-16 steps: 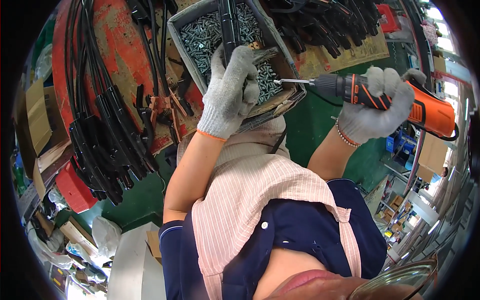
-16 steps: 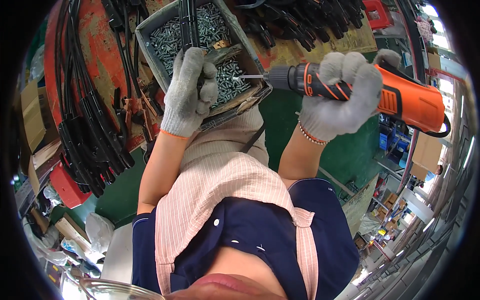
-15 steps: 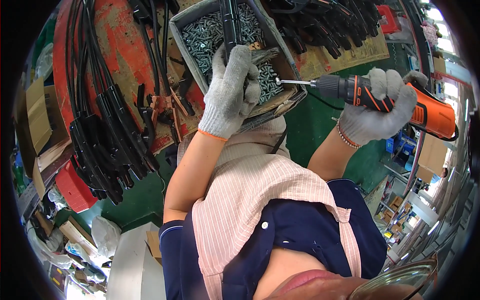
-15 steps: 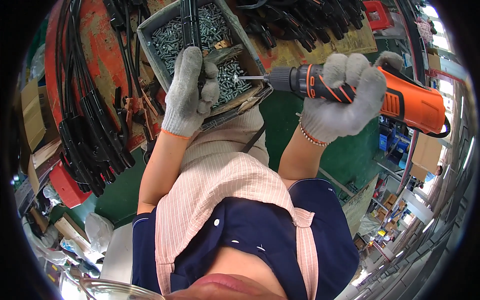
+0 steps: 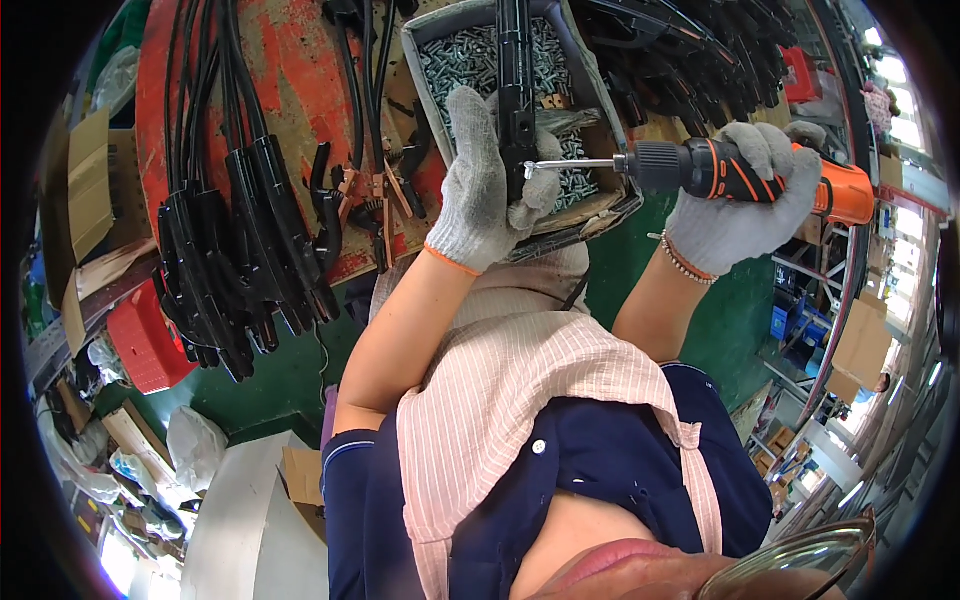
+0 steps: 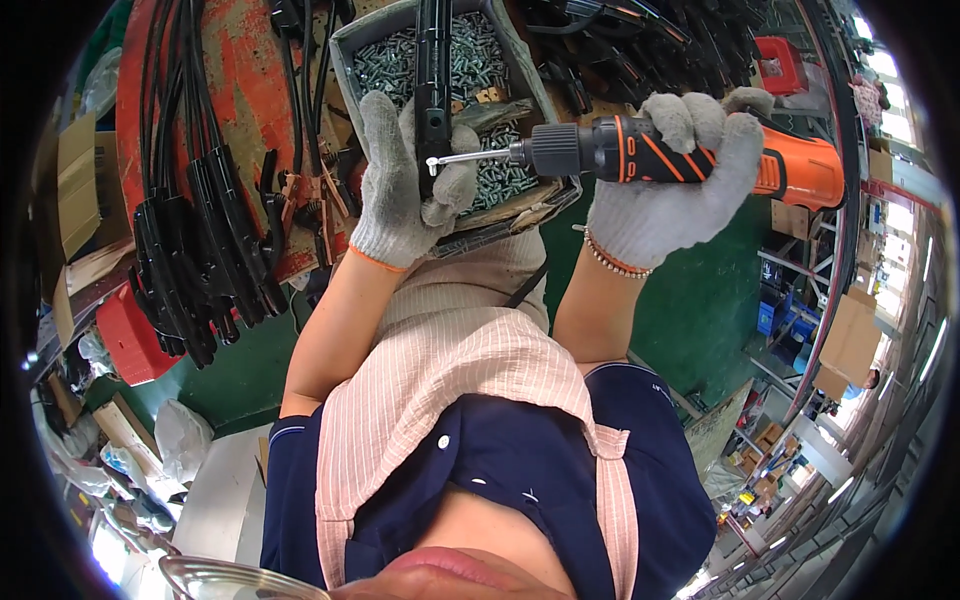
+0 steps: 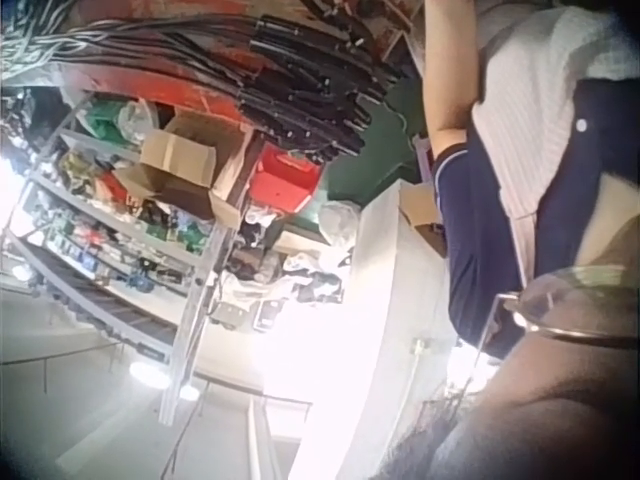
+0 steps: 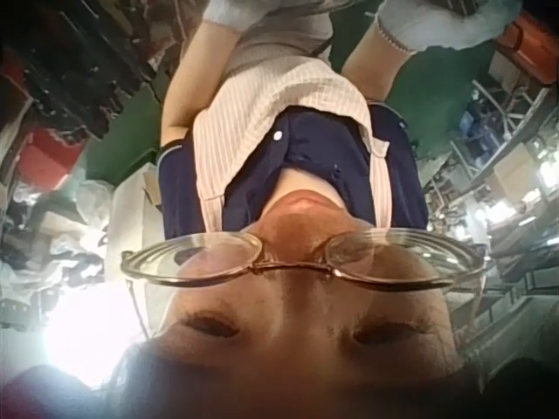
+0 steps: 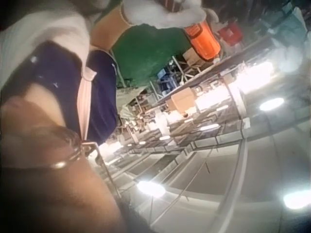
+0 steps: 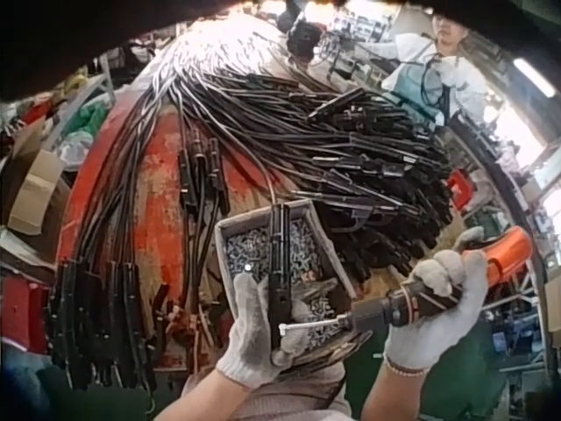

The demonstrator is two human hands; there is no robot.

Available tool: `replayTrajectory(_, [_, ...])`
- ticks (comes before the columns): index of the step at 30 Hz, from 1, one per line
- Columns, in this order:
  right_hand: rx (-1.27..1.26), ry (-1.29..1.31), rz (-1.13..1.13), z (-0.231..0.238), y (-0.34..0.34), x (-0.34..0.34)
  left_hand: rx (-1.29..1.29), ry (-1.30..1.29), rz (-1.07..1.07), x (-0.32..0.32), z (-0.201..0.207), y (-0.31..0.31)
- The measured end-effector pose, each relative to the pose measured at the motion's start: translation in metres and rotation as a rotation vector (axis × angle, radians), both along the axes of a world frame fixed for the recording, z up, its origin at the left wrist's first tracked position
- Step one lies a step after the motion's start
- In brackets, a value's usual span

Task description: The person assembles black plastic components by inserting screws from a parts box into them using an electric screwdriver.

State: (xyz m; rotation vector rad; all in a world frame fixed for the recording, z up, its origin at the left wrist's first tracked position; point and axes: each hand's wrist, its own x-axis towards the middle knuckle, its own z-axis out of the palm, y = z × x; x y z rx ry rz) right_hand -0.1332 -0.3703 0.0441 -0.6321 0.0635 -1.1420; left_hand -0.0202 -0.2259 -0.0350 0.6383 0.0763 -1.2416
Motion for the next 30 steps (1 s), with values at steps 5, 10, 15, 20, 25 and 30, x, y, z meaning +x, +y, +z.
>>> replayTrajectory(5, [-0.079, 0.033, 0.019, -0.006, 0.012, 0.010, 0.007, -0.010, -0.035, 0.003, 0.003, 0.004])
replayTrajectory(10, [-0.111, -0.041, 0.114, -0.001, 0.012, 0.007, 0.046, 0.017, -0.050, 0.001, 0.006, 0.000])
replayTrajectory(15, [-0.201, -0.030, 0.068, -0.004, 0.014, 0.007, 0.072, 0.050, -0.029, 0.002, 0.005, 0.002])
replayTrajectory(20, [-0.280, -0.010, 0.045, -0.002, 0.013, 0.007, 0.126, 0.083, 0.004, 0.002, 0.007, 0.002])
replayTrajectory(25, [-0.337, 0.023, 0.004, 0.000, 0.018, 0.009, 0.183, 0.096, -0.092, 0.005, 0.007, 0.003])
replayTrajectory(30, [-0.352, 0.046, -0.005, 0.002, 0.021, 0.009, 0.232, 0.044, -0.115, 0.003, 0.009, 0.000])
